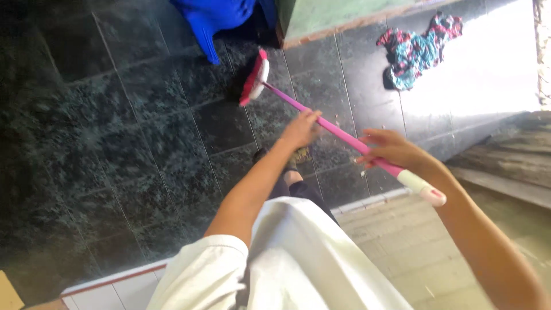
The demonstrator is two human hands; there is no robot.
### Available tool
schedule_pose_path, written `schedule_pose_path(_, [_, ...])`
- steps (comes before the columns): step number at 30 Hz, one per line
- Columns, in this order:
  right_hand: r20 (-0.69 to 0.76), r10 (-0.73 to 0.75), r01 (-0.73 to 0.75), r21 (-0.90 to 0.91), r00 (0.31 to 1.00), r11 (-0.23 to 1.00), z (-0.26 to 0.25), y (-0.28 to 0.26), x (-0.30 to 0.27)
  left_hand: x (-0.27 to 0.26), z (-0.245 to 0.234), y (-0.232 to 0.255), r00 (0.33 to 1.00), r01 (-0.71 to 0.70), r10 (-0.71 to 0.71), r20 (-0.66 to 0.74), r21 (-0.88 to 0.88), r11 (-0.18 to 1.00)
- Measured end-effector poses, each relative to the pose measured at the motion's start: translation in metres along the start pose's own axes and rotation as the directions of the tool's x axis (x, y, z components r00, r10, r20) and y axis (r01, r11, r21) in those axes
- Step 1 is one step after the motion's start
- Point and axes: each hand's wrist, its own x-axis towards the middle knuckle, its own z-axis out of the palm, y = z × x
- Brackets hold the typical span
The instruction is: The person sweeps a tiled floor using a pink broom, moving debris toward a doorway. They briefly pick up and move a cloth on the floor before continuing to sweep.
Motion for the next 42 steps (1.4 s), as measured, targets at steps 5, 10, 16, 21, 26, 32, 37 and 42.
schedule_pose_path(5, [-0.018, 0.153, -0.152, -0.273, 0.988, 0.95, 0.017, 0.102, 0.097, -0.057, -0.026, -0.038, 0.798, 0.556, -0.551, 0.244, 0.055, 0.829])
schedule_pose_path(10, [-0.13, 0.155, -0.198, -0.456, 0.979, 0.868, 0.026, 0.168, 0.208, -0.132, -0.015, -0.092, 0.668, 0.718, -0.71, 0.224, 0.061, 0.694])
schedule_pose_path(16, [-0.255, 0.209, -0.328, -0.666, 0.944, 0.67, 0.009, 0.253, 0.348, -0.193, -0.004, -0.125, 0.443, 0.878, -0.865, 0.238, 0.083, 0.472])
schedule_pose_path(21, [-0.278, 0.171, -0.326, -0.807, 0.945, 0.493, 0.023, 0.271, 0.412, -0.216, 0.034, -0.187, 0.196, 0.961, -0.915, 0.353, 0.118, 0.251])
schedule_pose_path(26, [-0.302, 0.034, -0.282, -0.836, 0.953, 0.472, 0.067, 0.247, 0.389, -0.192, 0.068, -0.262, 0.241, 0.952, -0.91, 0.339, 0.101, 0.29])
schedule_pose_path(32, [-0.267, -0.142, -0.145, -0.816, 0.953, 0.559, 0.04, 0.332, 0.464, -0.151, 0.129, -0.386, 0.333, 0.938, -0.922, 0.198, 0.031, 0.346])
schedule_pose_path(37, [-0.241, -0.255, -0.045, -0.803, 0.936, 0.595, 0.047, 0.336, 0.541, -0.108, 0.143, -0.446, 0.451, 0.88, -0.887, 0.1, 0.118, 0.461])
schedule_pose_path(42, [-0.249, -0.369, 0.033, -0.79, 0.896, 0.612, 0.031, 0.376, 0.647, -0.069, 0.155, -0.533, 0.615, 0.786, -0.783, -0.095, 0.143, 0.601])
